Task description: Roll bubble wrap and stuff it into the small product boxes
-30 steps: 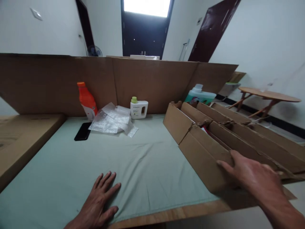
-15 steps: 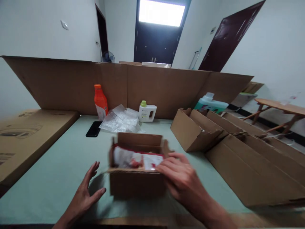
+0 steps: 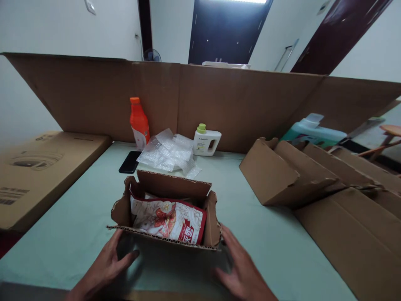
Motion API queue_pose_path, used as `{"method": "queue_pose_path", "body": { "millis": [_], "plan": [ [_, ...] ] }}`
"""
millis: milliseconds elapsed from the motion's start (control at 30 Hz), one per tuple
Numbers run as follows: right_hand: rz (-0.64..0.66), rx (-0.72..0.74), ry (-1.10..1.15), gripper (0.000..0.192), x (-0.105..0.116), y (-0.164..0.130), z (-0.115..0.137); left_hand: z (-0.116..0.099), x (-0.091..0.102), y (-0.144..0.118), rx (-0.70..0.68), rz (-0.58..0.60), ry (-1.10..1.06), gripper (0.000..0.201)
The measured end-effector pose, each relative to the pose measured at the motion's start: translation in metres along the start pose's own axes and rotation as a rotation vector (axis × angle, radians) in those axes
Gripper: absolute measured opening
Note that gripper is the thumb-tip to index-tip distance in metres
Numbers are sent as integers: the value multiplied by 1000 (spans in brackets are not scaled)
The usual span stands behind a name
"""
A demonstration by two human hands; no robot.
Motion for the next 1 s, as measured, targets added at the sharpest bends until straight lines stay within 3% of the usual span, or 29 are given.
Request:
{"method": "queue_pose_path", "body": {
  "millis": [100,167,300,400,500,600,667,767,867,933,1000],
  "plan": [
    [57,-126,155,63,-36,10,-17,-16,-12,16,2,-10,15,39],
    [30,-169,204,55,-45,30,-26,-25,-20,31,22,-33,18,34],
    [-62,-211,194,42,-41,76,-53,-46,-35,69,-22,-54,-31,31],
    [-82,-147,209,39,-29,98,-72,-57,-42,92,-37,-67,-76,37],
    [-39,-44,305,37,-10,111,-90,-54,-46,100,-38,-89,-36,34],
    [-83,-97,415,42,11,141,-119,-45,-47,99,-57,-112,3,30],
    [-147,-159,433,39,17,178,-140,-40,-47,99,-61,-120,7,26],
    [-187,-200,438,32,5,251,-164,-35,-48,102,-55,-120,4,23],
    [-187,-200,464,35,-18,312,-169,-29,-49,104,-51,-113,2,25],
    [-222,-194,472,43,-23,330,-166,-25,-51,105,-52,-114,13,26],
    [-306,-202,459,48,-14,326,-163,-21,-52,105,-62,-132,37,26]
  ]
}}
Point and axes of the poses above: each hand's wrist, its own y-axis towards the middle knuckle, its own x-axis out of the back of the hand, z = x × y, the point moved 4 cm from there along y, towards the middle knuckle, and after that the axes turned 14 degrees about x, right-handed, at the moved point
